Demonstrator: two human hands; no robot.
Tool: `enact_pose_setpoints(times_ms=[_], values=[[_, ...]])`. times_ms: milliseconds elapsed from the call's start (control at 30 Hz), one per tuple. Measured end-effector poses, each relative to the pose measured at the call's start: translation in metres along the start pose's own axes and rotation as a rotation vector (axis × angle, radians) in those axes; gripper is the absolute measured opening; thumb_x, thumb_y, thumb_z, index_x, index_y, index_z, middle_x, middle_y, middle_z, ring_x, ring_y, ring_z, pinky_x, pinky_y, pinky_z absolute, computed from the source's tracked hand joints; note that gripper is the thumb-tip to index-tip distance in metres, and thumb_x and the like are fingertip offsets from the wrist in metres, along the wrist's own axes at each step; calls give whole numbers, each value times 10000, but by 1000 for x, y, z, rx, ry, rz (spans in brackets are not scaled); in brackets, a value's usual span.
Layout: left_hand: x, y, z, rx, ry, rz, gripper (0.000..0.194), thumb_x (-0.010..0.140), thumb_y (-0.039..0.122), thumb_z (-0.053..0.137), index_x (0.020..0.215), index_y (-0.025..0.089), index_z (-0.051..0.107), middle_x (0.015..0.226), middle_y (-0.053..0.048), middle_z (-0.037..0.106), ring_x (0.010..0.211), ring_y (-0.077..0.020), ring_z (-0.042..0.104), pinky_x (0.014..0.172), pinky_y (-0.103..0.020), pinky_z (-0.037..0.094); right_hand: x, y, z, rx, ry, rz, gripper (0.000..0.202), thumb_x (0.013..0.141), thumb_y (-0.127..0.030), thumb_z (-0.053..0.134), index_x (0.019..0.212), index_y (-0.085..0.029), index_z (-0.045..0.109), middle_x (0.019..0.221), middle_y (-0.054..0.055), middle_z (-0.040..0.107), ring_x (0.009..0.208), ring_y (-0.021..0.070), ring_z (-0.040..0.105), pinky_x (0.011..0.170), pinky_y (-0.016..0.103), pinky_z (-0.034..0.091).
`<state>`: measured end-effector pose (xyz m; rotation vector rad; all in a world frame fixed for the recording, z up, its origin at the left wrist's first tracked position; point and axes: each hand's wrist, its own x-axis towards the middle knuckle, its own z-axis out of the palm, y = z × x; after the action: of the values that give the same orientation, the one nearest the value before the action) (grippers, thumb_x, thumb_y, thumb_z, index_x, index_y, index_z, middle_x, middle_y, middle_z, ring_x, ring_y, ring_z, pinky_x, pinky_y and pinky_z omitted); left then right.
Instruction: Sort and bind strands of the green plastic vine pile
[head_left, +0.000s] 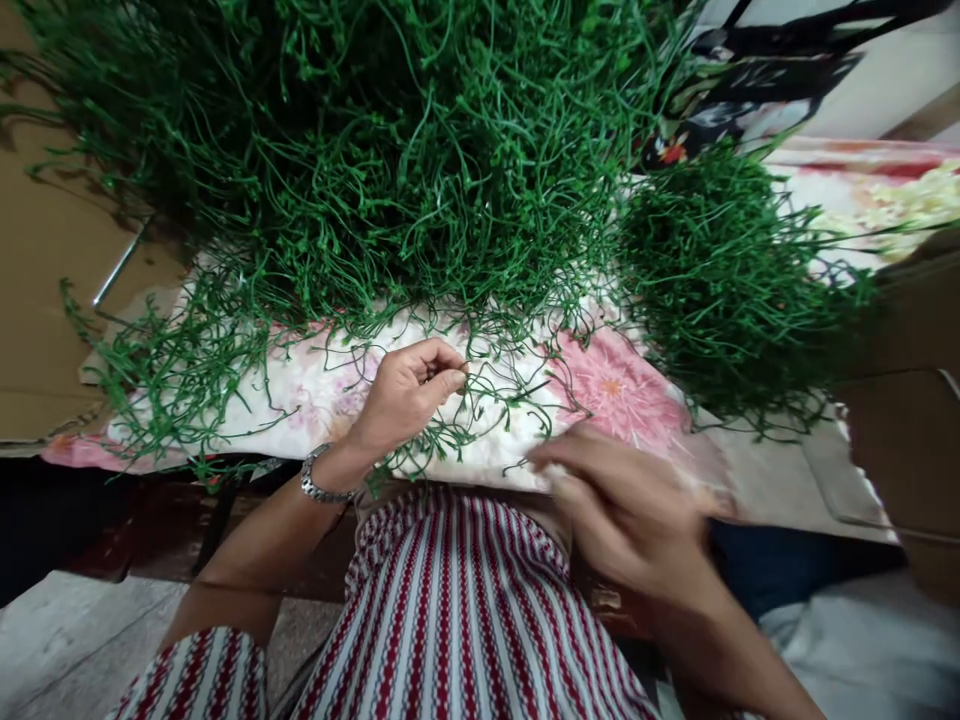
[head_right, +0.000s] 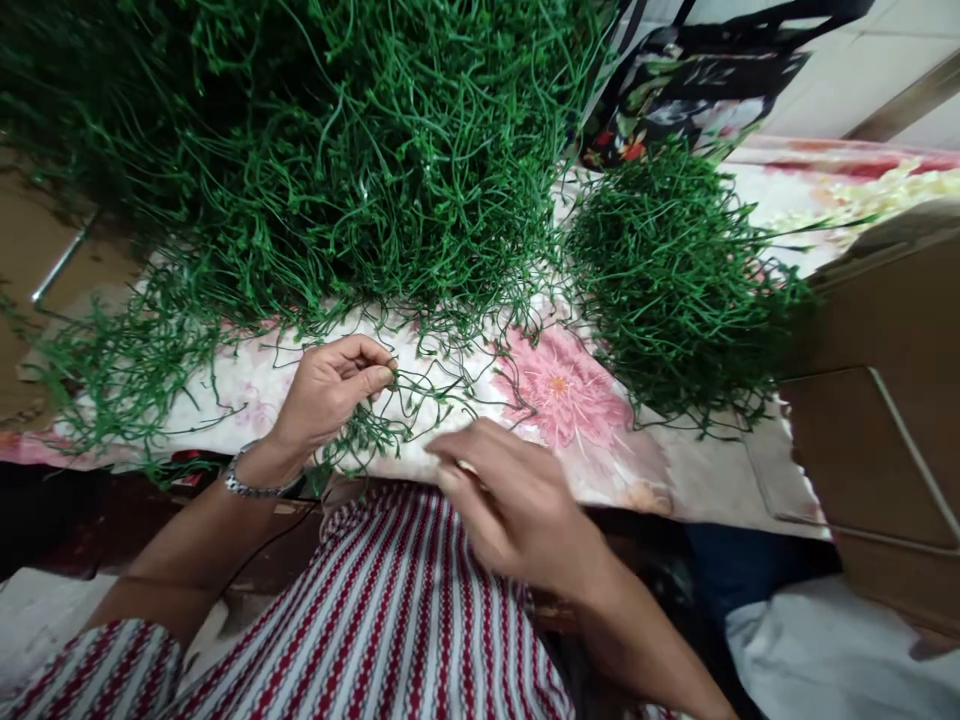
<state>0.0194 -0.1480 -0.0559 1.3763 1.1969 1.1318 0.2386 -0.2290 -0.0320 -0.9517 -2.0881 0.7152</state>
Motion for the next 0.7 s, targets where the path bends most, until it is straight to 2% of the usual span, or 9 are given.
enact_pose_setpoints(times_ms=[67, 133, 167, 233, 333, 467, 567, 633, 700], values=[[-2, 0, 2, -84, 33, -30, 25, 706, 155, 593, 724, 139, 599, 629, 13, 564, 524, -61, 485, 469, -166, 403, 31, 25, 30, -93, 25, 5, 285, 851, -185, 496, 1131, -173, 548, 1019, 100, 616, 948, 191, 593, 770, 352, 543], [-4, 0, 4, -135, 42, -57, 33, 708, 167, 601, 726, 140, 601, 628, 8, 579, 523, -65, 501, 467, -167, 410, 45, 42, 49, -203, 138, 14, 325, 841, -191, 499, 1164, -159, 520, 1121, 141, 573, 1077, 231, 543, 835, 407, 528], [-4, 1, 5, -141, 27, -73, 37, 706, 170, 607, 725, 139, 603, 624, 7, 585, 517, -66, 505, 464, -167, 408, 48, 47, 53, -240, 197, 12, 355, 836, -196, 505, 1187, -153, 501, 1166, 158, 546, 1124, 244, 513, 872, 427, 510], [-6, 2, 6, -119, -22, -96, 38, 701, 167, 614, 717, 133, 609, 607, 7, 587, 497, -62, 496, 448, -165, 391, 50, 49, 54, -255, 235, -7, 420, 828, -195, 512, 1240, -141, 455, 1217, 173, 511, 1176, 255, 471, 940, 446, 463], [-7, 2, 7, -68, -110, -97, 36, 711, 158, 608, 716, 127, 625, 604, 9, 585, 495, -57, 484, 457, -166, 385, 54, 43, 42, -221, 193, -34, 449, 838, -210, 497, 1277, -148, 420, 1211, 151, 522, 1179, 244, 464, 983, 434, 420], [-9, 0, 6, -60, -189, -73, 58, 733, 148, 591, 755, 131, 642, 662, -3, 603, 556, -66, 511, 513, -174, 409, 61, 39, 31, -200, -9, 12, 415, 849, -313, 505, 1241, -194, 441, 1139, 99, 545, 1061, 210, 522, 881, 371, 467], [-11, 0, 5, -72, -211, -55, 64, 737, 156, 594, 780, 134, 635, 705, -16, 617, 618, -86, 543, 568, -190, 433, 63, 41, 33, -268, -131, 27, 256, 877, -342, 449, 1061, -179, 522, 938, 68, 555, 826, 171, 548, 680, 294, 468], [-12, 2, 4, -29, -234, -15, 86, 726, 168, 612, 805, 137, 626, 742, -26, 630, 670, -106, 566, 613, -208, 449, 62, 42, 37, -327, -123, 30, 182, 891, -308, 415, 875, -165, 526, 789, 43, 526, 698, 149, 508, 588, 260, 406], [-14, 5, 4, 97, -252, 64, 121, 715, 167, 627, 833, 142, 620, 780, -31, 642, 713, -117, 576, 650, -216, 451, 60, 43, 39, -368, -109, 8, 160, 885, -243, 409, 769, -165, 488, 716, 24, 498, 634, 130, 470, 546, 243, 346]])
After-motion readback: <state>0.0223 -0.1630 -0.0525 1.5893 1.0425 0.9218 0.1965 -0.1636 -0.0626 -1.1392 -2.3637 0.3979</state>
